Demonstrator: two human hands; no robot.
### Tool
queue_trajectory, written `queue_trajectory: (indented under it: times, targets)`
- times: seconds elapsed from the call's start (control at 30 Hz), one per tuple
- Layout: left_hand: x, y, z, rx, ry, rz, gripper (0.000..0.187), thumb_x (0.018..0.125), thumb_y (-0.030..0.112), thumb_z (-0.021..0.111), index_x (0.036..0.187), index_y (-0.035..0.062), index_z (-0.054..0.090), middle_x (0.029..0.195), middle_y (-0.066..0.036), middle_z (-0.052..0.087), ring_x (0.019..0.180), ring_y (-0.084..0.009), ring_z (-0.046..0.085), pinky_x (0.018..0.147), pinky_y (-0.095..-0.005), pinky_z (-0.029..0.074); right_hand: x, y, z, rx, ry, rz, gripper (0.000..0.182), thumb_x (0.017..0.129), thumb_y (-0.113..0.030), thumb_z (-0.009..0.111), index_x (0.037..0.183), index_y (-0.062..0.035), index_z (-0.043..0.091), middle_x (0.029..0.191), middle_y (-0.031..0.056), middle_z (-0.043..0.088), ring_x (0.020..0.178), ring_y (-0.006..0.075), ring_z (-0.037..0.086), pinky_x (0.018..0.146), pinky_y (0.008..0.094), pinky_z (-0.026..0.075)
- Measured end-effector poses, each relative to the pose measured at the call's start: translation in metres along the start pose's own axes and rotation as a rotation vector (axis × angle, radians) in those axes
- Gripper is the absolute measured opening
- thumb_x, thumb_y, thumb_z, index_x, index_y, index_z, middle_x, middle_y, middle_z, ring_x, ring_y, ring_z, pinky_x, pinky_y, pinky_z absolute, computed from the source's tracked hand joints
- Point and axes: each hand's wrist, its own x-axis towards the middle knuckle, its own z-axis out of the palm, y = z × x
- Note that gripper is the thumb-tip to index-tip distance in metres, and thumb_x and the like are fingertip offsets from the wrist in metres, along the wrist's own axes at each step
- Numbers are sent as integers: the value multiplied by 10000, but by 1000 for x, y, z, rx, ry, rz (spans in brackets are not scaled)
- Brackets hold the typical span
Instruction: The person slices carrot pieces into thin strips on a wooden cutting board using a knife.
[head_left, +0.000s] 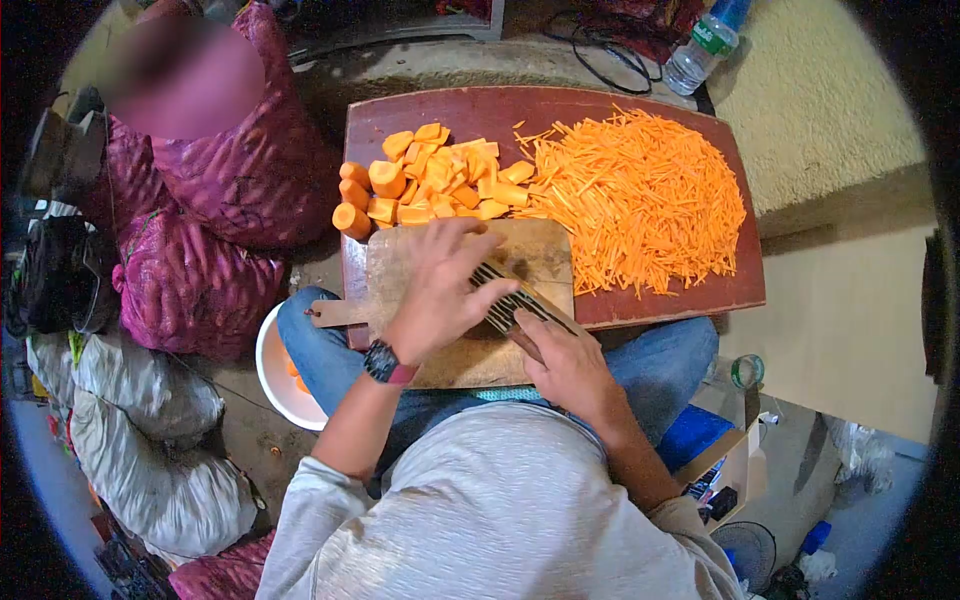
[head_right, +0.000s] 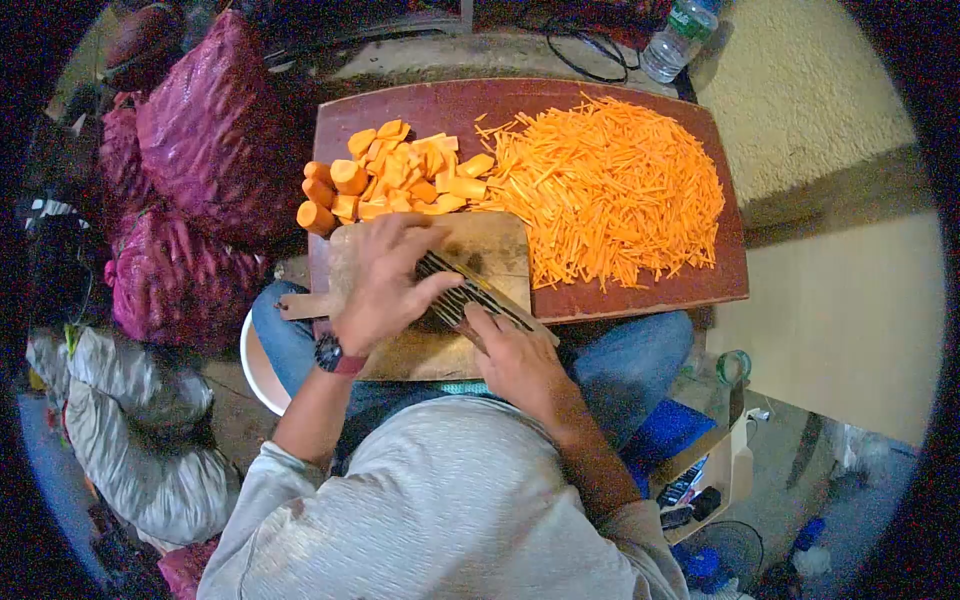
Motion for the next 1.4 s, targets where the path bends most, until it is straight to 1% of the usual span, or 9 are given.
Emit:
queue_trajectory:
  times: [0.13,0.23,0.37,0.5,0.77,1.03,1.1,1.23,1.4]
  targets:
    - [22,-6,26,131,-324,-17,684,752,392,939,1344,116,736,1372,-120,637,1335,-358,528,1139,-535,346,-3,-3,-7,-8,-38,37,588,936,-146,725,1501,-70,580,1321,240,717,1204,439,699,1012,536,569]
    - [35,-9,46,214,-327,21,672,736,401,942,1310,119,738,1350,-111,641,1327,-343,536,1102,-541,363,-4,-3,-9,-30,-77,69,592,942,-153,719,1511,-77,576,1303,235,718,1184,442,705,1002,542,570]
    - [54,-24,62,466,-17,224,437,829,335,868,1176,102,738,1192,-107,632,1228,-329,565,1054,-577,375,-9,6,-2,-45,60,-29,603,944,-168,716,1526,-101,569,1253,213,725,1127,446,716,957,549,583]
    - [69,-47,48,459,79,158,355,841,300,848,1125,114,743,1140,-99,642,1155,-311,579,971,-536,383,-10,10,3,-35,68,-39,607,953,-191,721,1534,-113,562,1215,211,726,1103,443,720,914,553,595]
    - [100,-77,64,485,-148,352,232,820,159,747,1041,99,781,1170,-111,662,1197,-322,565,981,-537,407,-7,8,5,-18,-63,31,606,983,-265,729,1534,-108,533,1170,223,715,1070,471,711,875,575,595]
    - [105,-85,79,504,-264,285,169,843,146,719,992,94,780,1161,-100,661,1150,-316,575,964,-521,403,-10,11,6,47,2,4,609,961,-238,740,1529,-108,561,1193,230,704,1081,468,708,885,569,594]
    - [99,-81,66,450,-216,291,257,844,182,769,1094,127,789,1139,-83,654,1130,-303,572,952,-472,386,-10,11,6,65,1,0,615,951,-221,743,1529,-106,567,1191,227,705,1083,467,707,891,564,594]
    - [62,-53,18,330,-50,233,202,855,111,729,1047,86,787,1043,-114,635,1084,-319,586,934,-481,404,-10,11,-1,41,-22,-22,630,929,-182,747,1526,-89,571,1207,231,712,1099,463,709,914,554,594]
    - [-32,-31,-10,212,109,-42,353,819,13,708,1164,60,766,990,-142,592,1031,-335,593,852,-473,448,-13,11,-20,16,-7,-66,571,944,-151,737,1485,-34,597,1268,263,722,1142,453,712,928,546,588]
